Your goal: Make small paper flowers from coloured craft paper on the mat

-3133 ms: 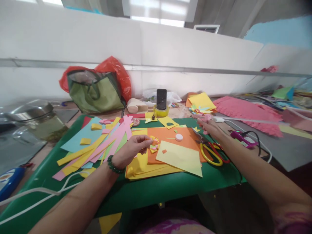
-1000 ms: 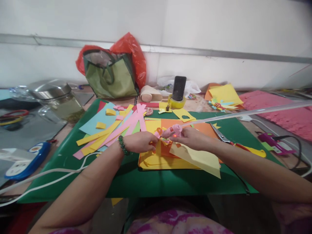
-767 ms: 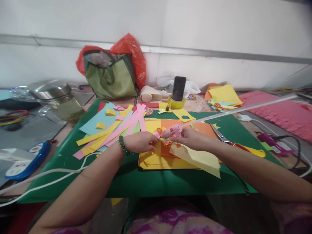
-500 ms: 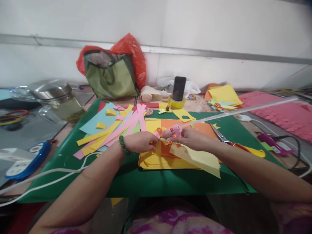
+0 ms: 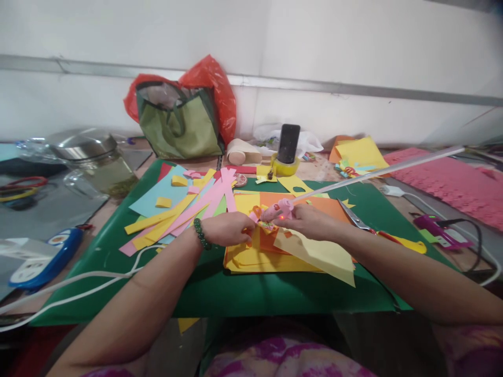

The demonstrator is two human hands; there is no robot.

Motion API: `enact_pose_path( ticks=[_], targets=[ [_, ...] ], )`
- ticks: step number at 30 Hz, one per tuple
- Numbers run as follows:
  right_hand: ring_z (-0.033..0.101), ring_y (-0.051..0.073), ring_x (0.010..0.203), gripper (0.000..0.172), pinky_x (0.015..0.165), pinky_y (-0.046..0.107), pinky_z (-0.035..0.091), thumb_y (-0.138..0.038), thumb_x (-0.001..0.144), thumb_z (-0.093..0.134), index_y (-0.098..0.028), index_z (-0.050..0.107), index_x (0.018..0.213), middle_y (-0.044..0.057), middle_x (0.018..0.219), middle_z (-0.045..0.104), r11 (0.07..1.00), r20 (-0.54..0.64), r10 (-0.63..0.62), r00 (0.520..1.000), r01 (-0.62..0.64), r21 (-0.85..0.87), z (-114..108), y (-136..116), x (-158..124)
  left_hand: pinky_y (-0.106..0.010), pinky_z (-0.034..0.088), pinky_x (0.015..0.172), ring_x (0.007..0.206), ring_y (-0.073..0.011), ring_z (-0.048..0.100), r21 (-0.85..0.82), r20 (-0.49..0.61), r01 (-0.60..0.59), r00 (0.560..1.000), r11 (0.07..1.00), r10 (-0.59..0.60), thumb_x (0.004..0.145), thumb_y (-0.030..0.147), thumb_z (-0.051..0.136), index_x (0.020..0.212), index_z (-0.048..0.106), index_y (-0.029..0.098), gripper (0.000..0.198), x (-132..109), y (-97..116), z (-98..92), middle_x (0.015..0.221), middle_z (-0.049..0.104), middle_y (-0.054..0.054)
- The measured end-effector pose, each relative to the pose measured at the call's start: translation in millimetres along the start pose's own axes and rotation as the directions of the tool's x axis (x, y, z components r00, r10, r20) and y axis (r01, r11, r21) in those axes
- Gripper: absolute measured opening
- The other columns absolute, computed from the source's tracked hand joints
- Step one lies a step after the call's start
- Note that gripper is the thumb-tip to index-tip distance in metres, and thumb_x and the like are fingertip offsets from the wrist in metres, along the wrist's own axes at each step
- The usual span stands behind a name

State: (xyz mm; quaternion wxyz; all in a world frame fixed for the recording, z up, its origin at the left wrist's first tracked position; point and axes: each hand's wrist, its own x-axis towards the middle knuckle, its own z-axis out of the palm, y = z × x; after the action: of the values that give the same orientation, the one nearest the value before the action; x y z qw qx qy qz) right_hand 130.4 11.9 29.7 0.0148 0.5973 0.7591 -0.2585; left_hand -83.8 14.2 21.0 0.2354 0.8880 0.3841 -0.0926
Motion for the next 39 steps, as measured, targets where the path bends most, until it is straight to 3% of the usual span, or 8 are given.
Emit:
enact_pose_path(
  ticks=[6, 19, 25, 29, 32, 34, 37, 39],
  targets=[
    [0.045, 0.012, 0.048, 0.053, 0.047, 0.025, 0.030, -0.068, 0.081, 0.045, -0.020, 0.048, 0.061, -0.001, 0.054, 0.046, 0.998, 0.039, 0.056, 0.998, -0.057, 0.030, -1, -2, -3, -0.024, 0.039, 0.065, 0.079, -0.0182, 0.060, 0.006, 0.005, 0.012, 1.000, 1.000, -0.012, 0.082, 0.020, 0.055, 0.082, 0.064, 0.017, 0.010, 0, 0, 0.1, 0.087, 0.068, -0.005],
    [0.043, 0.010, 0.047, 0.049, 0.043, 0.023, 0.031, -0.064, 0.079, 0.051, -0.019, 0.051, 0.062, -0.001, 0.057, 0.047, 0.989, -0.004, 0.073, 0.997, -0.072, 0.130, 0, 4, -2, -0.024, 0.038, 0.062, 0.075, -0.0175, 0.058, -0.002, 0.000, 0.021, 1.000, 1.000, -0.021, 0.082, 0.020, 0.056, 0.076, 0.062, 0.017, 0.009, 1, 0, 1.0, 0.083, 0.066, -0.004],
    [0.033, 0.009, 0.042, 0.047, 0.038, 0.022, 0.026, -0.066, 0.072, 0.058, -0.019, 0.058, 0.072, -0.007, 0.049, 0.033, 0.881, -0.024, 0.090, 0.996, -0.068, 0.468, -1, 22, -1, -0.024, 0.036, 0.060, 0.074, -0.0174, 0.057, -0.010, -0.006, 0.016, 1.000, 1.000, -0.017, 0.081, 0.020, 0.056, 0.075, 0.062, 0.017, 0.009, 0, 0, 0.5, 0.079, 0.065, -0.004],
    [0.035, 0.010, 0.046, 0.053, 0.041, 0.023, 0.028, -0.069, 0.066, 0.061, -0.016, 0.064, 0.073, -0.005, 0.049, 0.037, 0.791, -0.135, 0.044, 0.990, 0.048, 0.610, -2, 32, -11, -0.024, 0.035, 0.060, 0.073, -0.0169, 0.056, -0.005, -0.006, 0.001, 1.000, 1.000, -0.001, 0.081, 0.020, 0.055, 0.075, 0.061, 0.017, 0.009, 0, -1, 0.5, 0.080, 0.064, -0.004],
    [0.038, 0.010, 0.050, 0.053, 0.045, 0.025, 0.031, -0.065, 0.067, 0.062, -0.014, 0.066, 0.080, -0.003, 0.055, 0.044, 0.732, -0.331, 0.069, 0.941, 0.178, 0.658, -13, 40, -27, -0.024, 0.035, 0.060, 0.072, -0.0161, 0.056, -0.021, 0.004, -0.006, 1.000, 1.000, 0.006, 0.082, 0.018, 0.053, 0.073, 0.058, 0.017, 0.010, -1, -1, -0.2, 0.080, 0.064, -0.003],
    [0.040, 0.010, 0.050, 0.050, 0.047, 0.026, 0.032, -0.061, 0.070, 0.061, -0.014, 0.065, 0.082, -0.003, 0.057, 0.046, 0.767, -0.497, 0.136, 0.857, 0.227, 0.600, -26, 50, -36, -0.024, 0.035, 0.061, 0.072, -0.0162, 0.056, -0.031, -0.001, -0.010, 1.000, 0.999, 0.010, 0.081, 0.018, 0.053, 0.072, 0.057, 0.017, 0.010, -1, -1, -0.6, 0.079, 0.064, -0.003],
    [0.044, 0.012, 0.053, 0.040, 0.051, 0.027, 0.036, -0.055, 0.073, 0.061, -0.015, 0.060, 0.074, -0.001, 0.057, 0.048, 0.860, -0.643, 0.265, 0.719, 0.126, 0.495, -50, 77, -40, -0.024, 0.036, 0.061, 0.074, -0.0170, 0.057, -0.043, -0.002, -0.010, 1.000, 0.999, 0.010, 0.081, 0.019, 0.053, 0.072, 0.057, 0.018, 0.010, -1, -2, -0.8, 0.080, 0.064, -0.004],
    [0.045, 0.011, 0.053, 0.033, 0.051, 0.027, 0.036, -0.048, 0.075, 0.064, -0.016, 0.055, 0.067, 0.000, 0.056, 0.049, 0.873, -0.642, 0.339, 0.688, 0.025, 0.487, -61, 101, -37, -0.024, 0.038, 0.063, 0.076, -0.0173, 0.058, -0.062, -0.009, -0.020, 1.000, 0.998, 0.020, 0.081, 0.020, 0.051, 0.073, 0.058, 0.018, 0.011, -2, -2, -1.5, 0.083, 0.065, -0.004]
  ],
)
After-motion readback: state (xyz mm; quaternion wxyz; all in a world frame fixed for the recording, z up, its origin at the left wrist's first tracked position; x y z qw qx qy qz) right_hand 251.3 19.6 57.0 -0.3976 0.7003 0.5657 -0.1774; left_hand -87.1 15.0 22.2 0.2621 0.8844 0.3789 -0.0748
